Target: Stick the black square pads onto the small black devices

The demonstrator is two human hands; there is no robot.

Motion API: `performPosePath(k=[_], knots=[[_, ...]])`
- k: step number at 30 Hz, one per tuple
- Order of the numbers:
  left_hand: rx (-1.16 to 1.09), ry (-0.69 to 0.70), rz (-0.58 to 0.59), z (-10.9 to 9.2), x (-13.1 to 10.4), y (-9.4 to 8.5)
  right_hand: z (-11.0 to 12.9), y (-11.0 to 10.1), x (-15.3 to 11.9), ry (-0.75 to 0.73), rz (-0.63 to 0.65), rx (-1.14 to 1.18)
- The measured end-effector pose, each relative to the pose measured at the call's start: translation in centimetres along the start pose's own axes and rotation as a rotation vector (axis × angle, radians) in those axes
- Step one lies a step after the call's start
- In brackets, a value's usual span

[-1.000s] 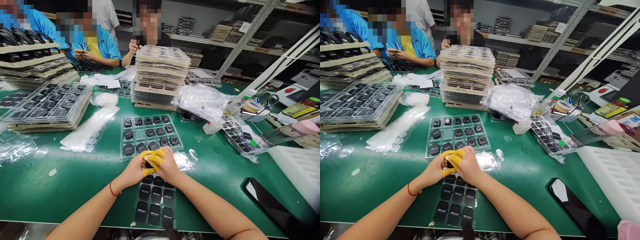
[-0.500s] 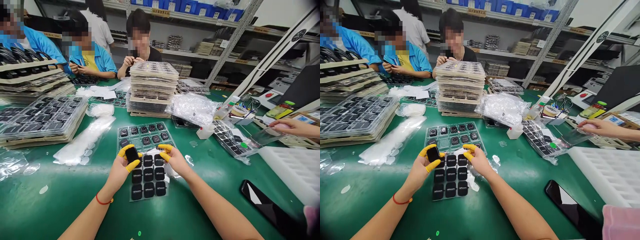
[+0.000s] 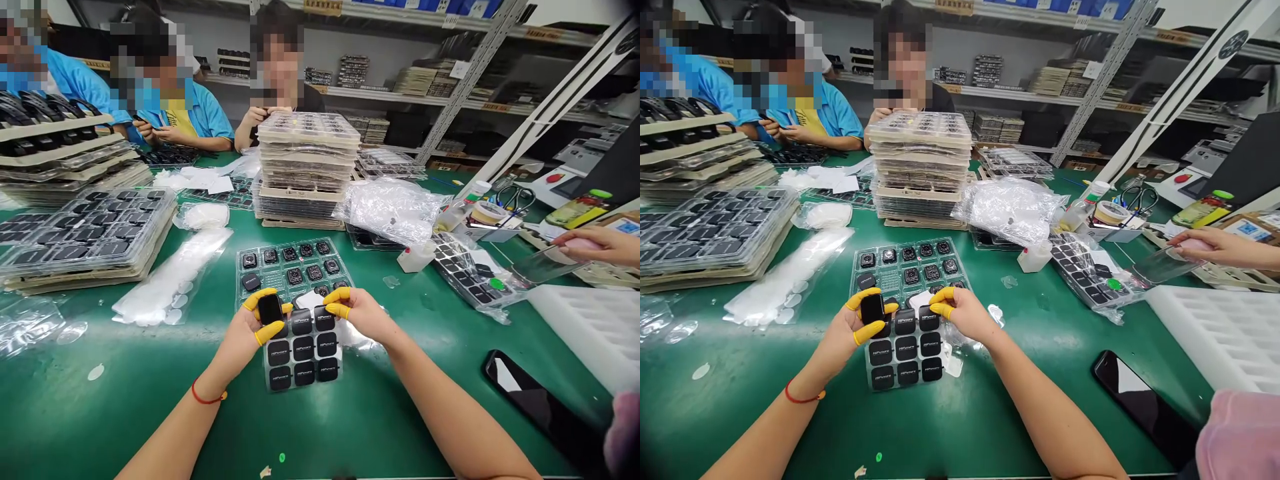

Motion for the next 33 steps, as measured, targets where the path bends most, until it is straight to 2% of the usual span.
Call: performPosePath(k=[4, 7, 9, 11, 14, 16, 22, 33], knots=[[-0.032, -0.125, -0.006, 0.4, 0.1, 0.3, 1.7, -1.1, -0.5, -0.126, -0.062, -0.124], [0.059, -0.153, -0.058, 1.1, 0.2, 0.5, 2.8, -1.3, -0.8, -0.192, -0.087, -0.018], [0.133, -0.145, -0.011, 1.7, 0.1, 1.0, 2.6, -0.5, -0.8, -0.112, -0.088, 0.149], [0.233, -0.119, 0.083, 2.1, -0.2, 1.7, 2.0, 1.1, -0.7, 0.000, -0.049, 0.257], [0.386, -0.034, 0.171, 2.1, -0.8, 2.7, 1.2, 3.8, -0.8, 0.089, 0.053, 0.226], [0.440, 0.003, 0.200, 2.0, -1.0, 3.1, 0.9, 4.8, -0.9, 0.096, 0.088, 0.152], [0.457, 0.012, 0.219, 2.3, -1.0, 3.1, 1.0, 4.9, -1.1, 0.065, 0.084, 0.023], [0.454, -0.009, 0.233, 2.6, -1.0, 3.0, 1.0, 4.9, -1.1, 0.074, 0.068, -0.046]])
Point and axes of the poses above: each hand's wrist, its own x-axis towards the middle knuckle, its own y-axis out of the palm, z = x × y, the point moved 4 cm from there along x, towards the middle knuckle, and after that the axes turned 1 degree about -z, right-handed, at the moved point
